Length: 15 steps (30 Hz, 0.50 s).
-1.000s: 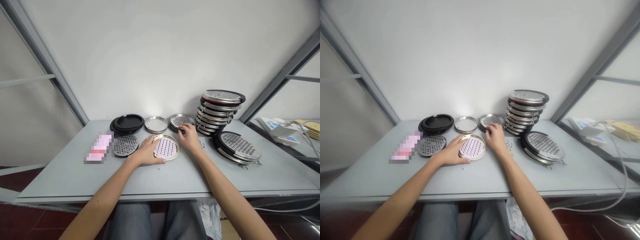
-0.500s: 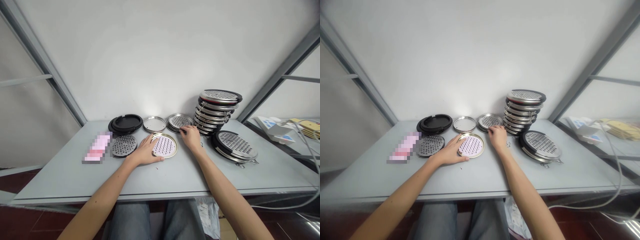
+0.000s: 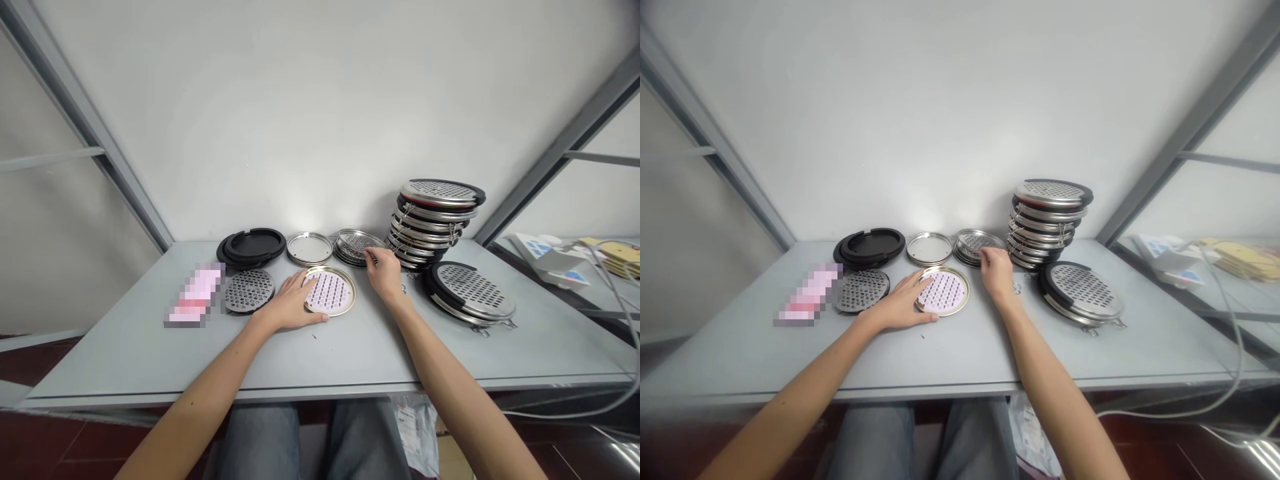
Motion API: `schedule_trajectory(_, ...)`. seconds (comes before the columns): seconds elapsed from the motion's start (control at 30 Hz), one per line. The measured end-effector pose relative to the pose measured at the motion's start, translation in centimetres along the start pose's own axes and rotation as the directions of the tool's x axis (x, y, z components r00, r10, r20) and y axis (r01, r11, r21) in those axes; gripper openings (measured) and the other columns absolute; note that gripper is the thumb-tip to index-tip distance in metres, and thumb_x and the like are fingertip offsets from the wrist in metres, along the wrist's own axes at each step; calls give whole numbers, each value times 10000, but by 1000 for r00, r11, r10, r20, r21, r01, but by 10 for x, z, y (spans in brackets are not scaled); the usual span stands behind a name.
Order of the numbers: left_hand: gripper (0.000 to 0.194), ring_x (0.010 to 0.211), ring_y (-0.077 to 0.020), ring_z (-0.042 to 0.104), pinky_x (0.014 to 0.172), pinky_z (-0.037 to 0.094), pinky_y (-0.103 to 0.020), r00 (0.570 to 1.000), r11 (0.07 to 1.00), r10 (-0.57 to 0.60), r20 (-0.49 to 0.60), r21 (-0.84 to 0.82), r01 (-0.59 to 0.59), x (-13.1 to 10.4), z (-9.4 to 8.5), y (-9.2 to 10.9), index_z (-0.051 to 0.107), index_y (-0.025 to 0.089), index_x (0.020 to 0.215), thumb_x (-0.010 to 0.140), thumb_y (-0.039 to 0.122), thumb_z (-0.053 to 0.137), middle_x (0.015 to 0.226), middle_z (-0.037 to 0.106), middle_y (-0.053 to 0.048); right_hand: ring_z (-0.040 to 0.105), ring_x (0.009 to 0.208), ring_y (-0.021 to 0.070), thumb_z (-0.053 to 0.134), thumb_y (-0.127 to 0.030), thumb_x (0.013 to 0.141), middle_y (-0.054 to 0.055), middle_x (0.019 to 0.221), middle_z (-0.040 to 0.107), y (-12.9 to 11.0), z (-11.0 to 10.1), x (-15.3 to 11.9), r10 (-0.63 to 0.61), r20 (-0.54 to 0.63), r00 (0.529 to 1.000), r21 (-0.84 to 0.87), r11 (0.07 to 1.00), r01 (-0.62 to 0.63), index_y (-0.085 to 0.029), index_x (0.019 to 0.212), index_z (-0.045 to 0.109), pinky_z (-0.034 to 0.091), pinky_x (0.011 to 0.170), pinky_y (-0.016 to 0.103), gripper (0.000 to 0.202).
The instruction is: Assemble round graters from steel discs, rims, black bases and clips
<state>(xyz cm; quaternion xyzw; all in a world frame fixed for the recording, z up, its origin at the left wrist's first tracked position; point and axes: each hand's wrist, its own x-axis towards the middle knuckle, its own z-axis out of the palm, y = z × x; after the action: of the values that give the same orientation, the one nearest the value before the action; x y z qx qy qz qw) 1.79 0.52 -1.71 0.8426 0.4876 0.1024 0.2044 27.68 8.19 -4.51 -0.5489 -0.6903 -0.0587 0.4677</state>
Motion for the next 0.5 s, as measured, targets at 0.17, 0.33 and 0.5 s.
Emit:
schedule_trajectory(0.17,977,1451,-361,107,1159,174,-498,1000,1000,11,-13,-13,-11,0,0,-1,287,188,1475,702,688,613,1578,150,-147,588,925,269,520,-284,856,116,930,698,-2,-2,1,8,12,1000,53,999,-9,-179,910,671,436,889,417,192)
schedule_trajectory(0.33,978,1449,-365,109,1156,181,-501,1000,1000,19,-14,-4,-20,1,1,-2,295,175,1470,704,699,604,1575,151,-158,565,911,267,581,-247,790,101,903,667,-3,-3,0,9,7,1000,37,999,-9,-189,863,634,443,853,404,108)
schedule_trajectory(0.5,973,1449,-364,110,1157,182,-498,1000,1000,23,-15,3,-23,1,2,-2,294,174,1471,710,696,603,1573,154,-159,560,926,261,523,-166,806,91,892,654,-7,-7,1,-22,-61,998,16,1000,23,-207,844,612,444,864,408,105)
